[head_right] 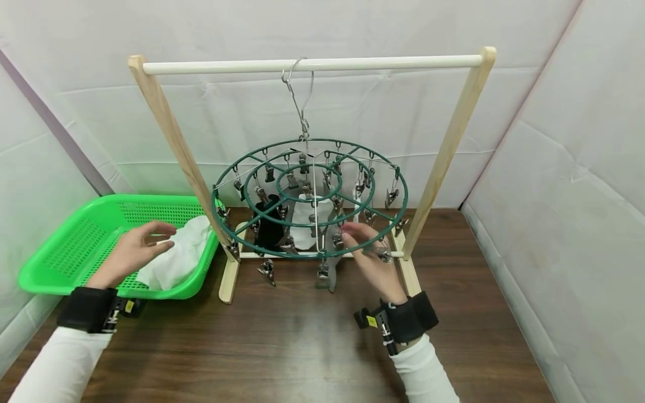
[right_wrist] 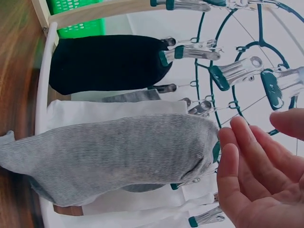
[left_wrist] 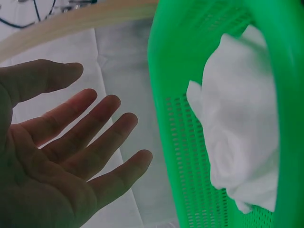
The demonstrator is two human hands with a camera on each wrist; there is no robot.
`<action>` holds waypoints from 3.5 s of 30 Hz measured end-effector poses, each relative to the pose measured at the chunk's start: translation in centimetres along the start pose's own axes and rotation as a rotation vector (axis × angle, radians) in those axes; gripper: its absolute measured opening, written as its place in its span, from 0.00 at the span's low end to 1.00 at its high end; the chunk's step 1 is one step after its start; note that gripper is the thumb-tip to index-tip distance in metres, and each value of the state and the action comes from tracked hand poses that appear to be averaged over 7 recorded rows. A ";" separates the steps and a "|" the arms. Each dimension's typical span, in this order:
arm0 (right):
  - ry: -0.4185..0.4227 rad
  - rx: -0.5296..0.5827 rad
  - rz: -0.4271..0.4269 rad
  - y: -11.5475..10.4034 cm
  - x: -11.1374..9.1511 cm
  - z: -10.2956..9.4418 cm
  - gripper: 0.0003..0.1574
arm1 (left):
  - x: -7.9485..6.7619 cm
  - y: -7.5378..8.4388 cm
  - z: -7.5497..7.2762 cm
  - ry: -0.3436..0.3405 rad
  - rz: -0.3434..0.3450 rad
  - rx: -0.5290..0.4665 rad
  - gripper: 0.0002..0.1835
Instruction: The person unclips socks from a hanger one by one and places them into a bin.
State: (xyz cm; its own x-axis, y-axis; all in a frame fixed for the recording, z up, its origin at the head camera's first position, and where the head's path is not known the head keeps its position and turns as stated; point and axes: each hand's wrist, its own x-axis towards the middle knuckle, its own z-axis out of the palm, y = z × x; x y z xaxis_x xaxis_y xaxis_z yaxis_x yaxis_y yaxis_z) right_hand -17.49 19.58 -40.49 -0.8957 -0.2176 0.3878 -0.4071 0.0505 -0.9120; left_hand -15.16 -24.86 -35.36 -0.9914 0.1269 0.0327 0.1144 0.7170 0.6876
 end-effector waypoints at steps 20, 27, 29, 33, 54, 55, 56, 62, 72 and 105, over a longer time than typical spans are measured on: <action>0.078 -0.127 0.045 -0.6 4.0 0.2 0.27 | -1.7 1.5 6.3 -0.064 0.188 -0.045 0.20; -0.067 0.002 0.026 0.2 5.2 0.0 0.29 | -2.7 1.5 8.6 0.000 0.195 0.012 0.21; -0.076 0.012 0.032 0.3 5.4 0.1 0.29 | -2.9 1.4 9.0 0.011 0.211 0.023 0.20; -0.062 -0.049 0.043 0.1 5.5 0.0 0.27 | -3.1 1.6 9.5 0.032 0.240 0.023 0.20; 0.074 -0.152 0.028 -1.3 3.4 0.9 0.23 | -0.7 4.7 15.1 -0.186 0.291 -0.184 0.19; 0.068 -0.122 0.010 -1.3 3.4 0.9 0.22 | -0.5 5.0 15.3 -0.191 0.290 -0.194 0.20; 0.062 -0.103 -0.007 -1.3 3.3 1.0 0.21 | -0.2 5.2 15.5 -0.194 0.285 -0.207 0.20; 0.058 -0.146 -0.098 -2.2 3.1 1.7 0.20 | 1.8 6.1 16.7 -0.233 0.299 -0.416 0.24; 0.090 0.025 0.069 -3.0 2.5 3.7 0.24 | 4.2 8.0 18.4 -0.320 0.211 -0.547 0.35; 0.188 0.440 0.019 -1.6 2.9 5.3 0.19 | 2.7 10.6 18.3 -0.288 0.317 -0.471 0.08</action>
State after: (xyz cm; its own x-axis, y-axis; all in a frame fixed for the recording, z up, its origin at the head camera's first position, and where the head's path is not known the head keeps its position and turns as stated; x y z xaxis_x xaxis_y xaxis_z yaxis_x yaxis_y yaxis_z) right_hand -18.52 13.67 -38.58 -0.9357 -0.0383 0.3508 -0.3121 -0.3738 -0.8734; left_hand -15.43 -4.39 -41.21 -0.8495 0.5099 0.1352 0.2940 0.2448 0.9239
